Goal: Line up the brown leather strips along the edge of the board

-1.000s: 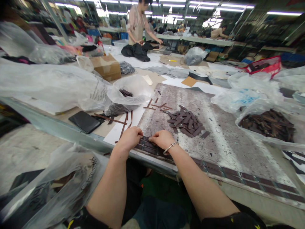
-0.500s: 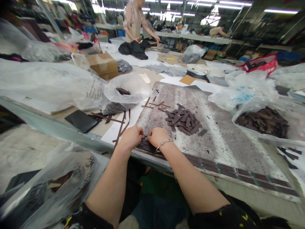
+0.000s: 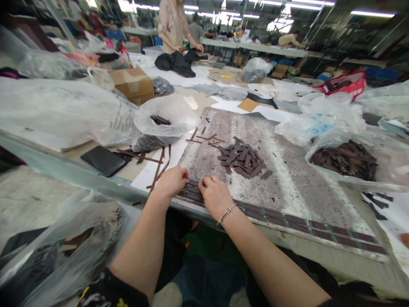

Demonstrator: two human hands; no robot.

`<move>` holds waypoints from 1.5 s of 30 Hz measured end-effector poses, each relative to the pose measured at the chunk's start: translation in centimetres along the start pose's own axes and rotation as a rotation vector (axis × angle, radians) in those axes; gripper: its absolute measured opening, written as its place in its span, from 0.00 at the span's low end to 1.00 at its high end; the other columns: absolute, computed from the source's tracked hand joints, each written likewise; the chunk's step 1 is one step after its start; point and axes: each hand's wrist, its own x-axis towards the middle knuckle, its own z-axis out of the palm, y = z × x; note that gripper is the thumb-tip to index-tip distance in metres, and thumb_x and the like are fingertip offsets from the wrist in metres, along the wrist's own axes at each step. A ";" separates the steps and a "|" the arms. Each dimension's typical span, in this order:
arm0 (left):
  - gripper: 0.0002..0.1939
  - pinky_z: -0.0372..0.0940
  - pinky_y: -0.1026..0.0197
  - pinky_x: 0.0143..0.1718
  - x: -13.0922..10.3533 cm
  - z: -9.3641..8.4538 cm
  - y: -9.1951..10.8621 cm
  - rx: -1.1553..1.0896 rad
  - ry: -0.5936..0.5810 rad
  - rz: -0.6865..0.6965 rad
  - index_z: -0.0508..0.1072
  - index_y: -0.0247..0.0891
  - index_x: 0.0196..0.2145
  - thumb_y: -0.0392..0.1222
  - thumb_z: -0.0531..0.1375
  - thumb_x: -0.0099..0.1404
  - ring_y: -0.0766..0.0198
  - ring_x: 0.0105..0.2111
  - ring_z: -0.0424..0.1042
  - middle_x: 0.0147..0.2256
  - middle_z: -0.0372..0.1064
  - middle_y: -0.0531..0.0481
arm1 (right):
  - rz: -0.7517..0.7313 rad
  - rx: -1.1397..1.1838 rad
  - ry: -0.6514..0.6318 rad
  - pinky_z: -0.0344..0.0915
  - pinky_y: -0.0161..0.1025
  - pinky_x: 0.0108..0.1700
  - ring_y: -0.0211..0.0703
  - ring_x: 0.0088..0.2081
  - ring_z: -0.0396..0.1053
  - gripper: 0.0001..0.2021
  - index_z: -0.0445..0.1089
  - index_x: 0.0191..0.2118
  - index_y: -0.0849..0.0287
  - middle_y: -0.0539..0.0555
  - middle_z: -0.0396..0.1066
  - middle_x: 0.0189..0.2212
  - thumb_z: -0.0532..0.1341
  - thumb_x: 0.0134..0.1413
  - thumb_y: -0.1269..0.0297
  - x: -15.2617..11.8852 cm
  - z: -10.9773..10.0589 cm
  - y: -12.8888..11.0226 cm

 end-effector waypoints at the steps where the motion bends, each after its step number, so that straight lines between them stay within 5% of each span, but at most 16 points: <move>1: 0.08 0.62 0.61 0.37 -0.1 0.1 0.3 0.004 0.033 0.037 0.75 0.40 0.34 0.37 0.55 0.58 0.60 0.36 0.69 0.35 0.70 0.47 | 0.016 0.007 0.009 0.58 0.42 0.48 0.50 0.45 0.57 0.15 0.71 0.47 0.62 0.60 0.67 0.42 0.52 0.58 0.73 0.1 0.1 -0.2; 4: 0.11 0.61 0.62 0.40 -0.2 0.5 1.4 -0.021 0.070 0.196 0.75 0.39 0.33 0.33 0.53 0.60 0.62 0.37 0.68 0.35 0.69 0.47 | 0.063 0.047 0.030 0.59 0.44 0.47 0.51 0.46 0.57 0.13 0.73 0.42 0.61 0.60 0.67 0.40 0.53 0.58 0.72 0.2 0.4 -0.6; 8: 0.12 0.61 0.63 0.40 0.1 1.1 2.4 -0.030 -0.046 0.273 0.76 0.38 0.32 0.33 0.52 0.61 0.63 0.35 0.68 0.34 0.69 0.47 | 0.040 0.225 0.053 0.61 0.40 0.48 0.44 0.45 0.61 0.13 0.74 0.43 0.57 0.56 0.67 0.41 0.55 0.55 0.74 -0.2 1.1 1.5; 14: 0.12 0.61 0.62 0.42 0.8 1.5 2.0 -0.083 -0.061 0.261 0.77 0.40 0.32 0.34 0.53 0.59 0.62 0.36 0.69 0.35 0.70 0.49 | 0.388 0.197 0.356 0.62 0.38 0.52 0.43 0.47 0.65 0.19 0.68 0.53 0.58 0.57 0.66 0.47 0.52 0.57 0.71 -4.9 0.5 11.7; 19: 0.11 0.62 0.61 0.41 0.8 1.3 2.1 -0.064 -0.066 0.235 0.77 0.41 0.31 0.34 0.54 0.58 0.60 0.36 0.69 0.35 0.70 0.49 | 0.496 0.021 0.127 0.57 0.43 0.58 0.49 0.54 0.61 0.24 0.63 0.56 0.67 0.63 0.63 0.54 0.53 0.51 0.76 -8.1 1.2 20.1; 24: 0.11 0.62 0.61 0.41 0.7 1.2 2.1 -0.058 -0.057 0.257 0.77 0.40 0.32 0.34 0.54 0.58 0.61 0.36 0.69 0.35 0.69 0.49 | 0.378 -0.041 -0.022 0.60 0.45 0.54 0.48 0.49 0.65 0.16 0.70 0.48 0.60 0.58 0.69 0.48 0.54 0.55 0.69 -9.0 1.5 22.7; 30: 0.12 0.62 0.62 0.42 0.2 1.1 2.0 -0.096 -0.006 0.308 0.77 0.39 0.33 0.33 0.54 0.59 0.62 0.36 0.68 0.35 0.68 0.48 | 0.545 0.071 0.010 0.60 0.41 0.38 0.42 0.35 0.68 0.10 0.73 0.33 0.60 0.58 0.72 0.32 0.57 0.55 0.62 -9.3 -1.4 20.4; 32: 0.12 0.62 0.62 0.42 0.2 1.2 2.0 -0.106 0.027 0.303 0.77 0.39 0.34 0.32 0.54 0.58 0.62 0.37 0.68 0.35 0.68 0.48 | 0.607 0.269 0.075 0.59 0.40 0.34 0.39 0.29 0.67 0.12 0.73 0.35 0.58 0.55 0.72 0.27 0.55 0.56 0.57 -8.7 -2.3 17.3; 35: 0.15 0.62 0.63 0.42 0.1 1.3 2.1 -0.118 -0.002 0.345 0.77 0.40 0.36 0.30 0.53 0.57 0.63 0.36 0.68 0.34 0.68 0.48 | 0.462 0.602 0.034 0.61 0.36 0.36 0.39 0.32 0.68 0.13 0.74 0.35 0.55 0.50 0.73 0.30 0.57 0.55 0.54 -6.9 -2.7 11.5; 39: 0.18 0.62 0.63 0.38 0.0 1.5 2.2 -0.127 -0.050 0.437 0.78 0.42 0.38 0.29 0.52 0.57 0.64 0.33 0.67 0.33 0.67 0.48 | 0.362 0.699 -0.073 0.61 0.33 0.36 0.38 0.32 0.69 0.11 0.75 0.33 0.55 0.46 0.74 0.30 0.57 0.55 0.57 -3.9 -1.2 6.1; 45: 0.18 0.62 0.62 0.35 0.0 1.4 2.1 -0.100 -0.056 0.445 0.79 0.43 0.36 0.30 0.52 0.56 0.63 0.32 0.66 0.31 0.66 0.47 | 0.412 0.622 -0.104 0.60 0.33 0.35 0.38 0.32 0.69 0.11 0.76 0.32 0.55 0.47 0.74 0.29 0.57 0.53 0.59 -1.8 0.6 5.5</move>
